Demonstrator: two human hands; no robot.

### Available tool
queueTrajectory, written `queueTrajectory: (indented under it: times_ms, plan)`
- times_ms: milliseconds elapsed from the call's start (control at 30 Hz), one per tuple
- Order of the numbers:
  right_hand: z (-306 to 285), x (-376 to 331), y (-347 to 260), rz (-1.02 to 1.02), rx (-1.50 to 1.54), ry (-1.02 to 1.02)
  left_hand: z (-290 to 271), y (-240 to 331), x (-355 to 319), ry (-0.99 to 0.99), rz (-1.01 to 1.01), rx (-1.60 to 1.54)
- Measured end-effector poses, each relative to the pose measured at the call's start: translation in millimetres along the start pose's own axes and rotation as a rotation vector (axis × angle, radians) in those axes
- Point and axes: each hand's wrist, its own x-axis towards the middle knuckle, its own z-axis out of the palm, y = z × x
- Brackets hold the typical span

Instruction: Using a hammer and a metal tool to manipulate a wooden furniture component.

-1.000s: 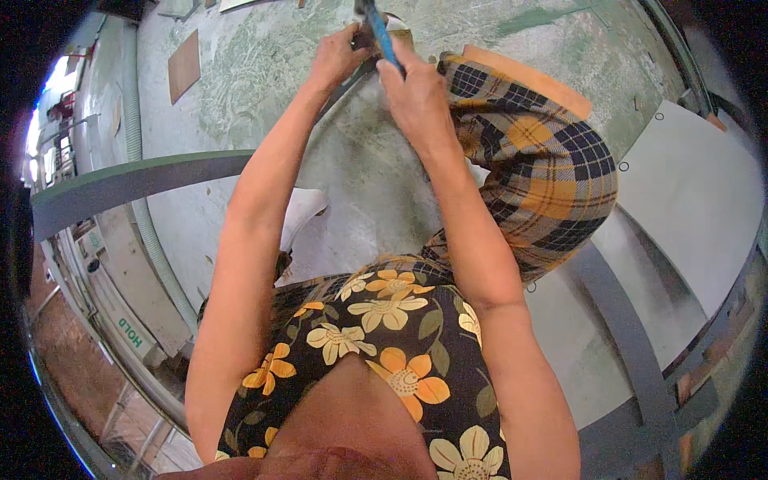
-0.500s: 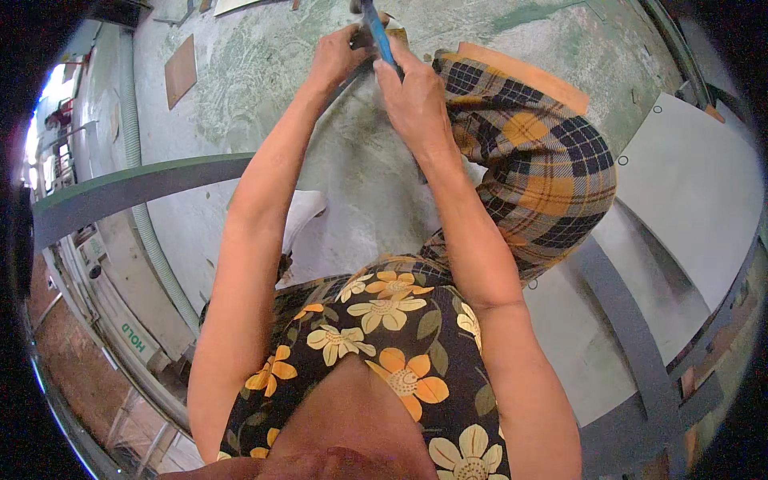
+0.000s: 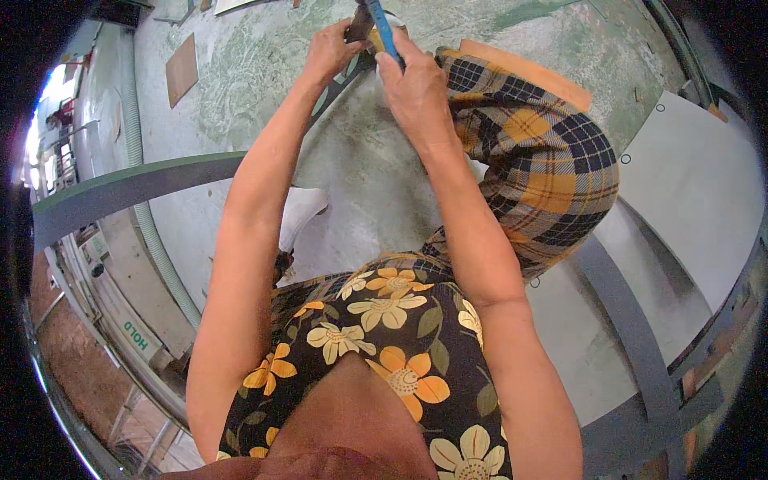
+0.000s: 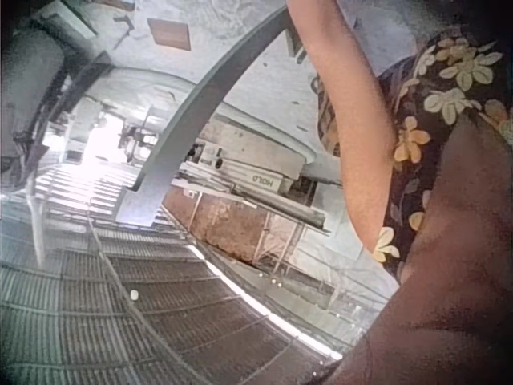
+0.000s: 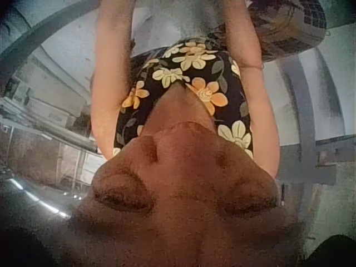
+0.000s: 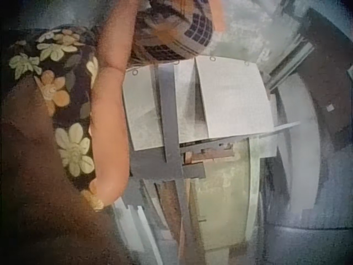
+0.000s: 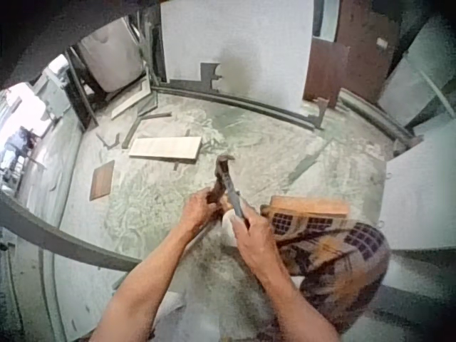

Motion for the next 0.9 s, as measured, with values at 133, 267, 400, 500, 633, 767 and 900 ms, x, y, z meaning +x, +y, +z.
queueTrajectory:
  times_ms: [133,267,400,500,633,767,900]
  plan:
    - [2,1,0,-0.013,0.011,-0.005,0,-6,1,-0.022,0.004,0.03]
    - [-1,2,-3,0.012,-0.009,-0.039,-2,3,4,-0.056,-0.027,0.031]
    - [1,1,-3,0.01,0.017,-0.032,-4,8,1,-0.106,-0.023,0.062]
    - [0,3,-2,0.014,0.02,-0.058,-4,3,3,-0.097,0.0,0.031]
    - [-1,2,-2,0.07,0.021,-0.093,0,-3,3,-0.1,-0.012,0.067]
    - [-13,5,-16,0.031,0.121,-0.027,-23,-2,11,0.027,-0.125,-0.074]
    - [-17,5,-35,-0.025,0.213,0.021,-52,-1,12,0.25,-0.218,-0.228]
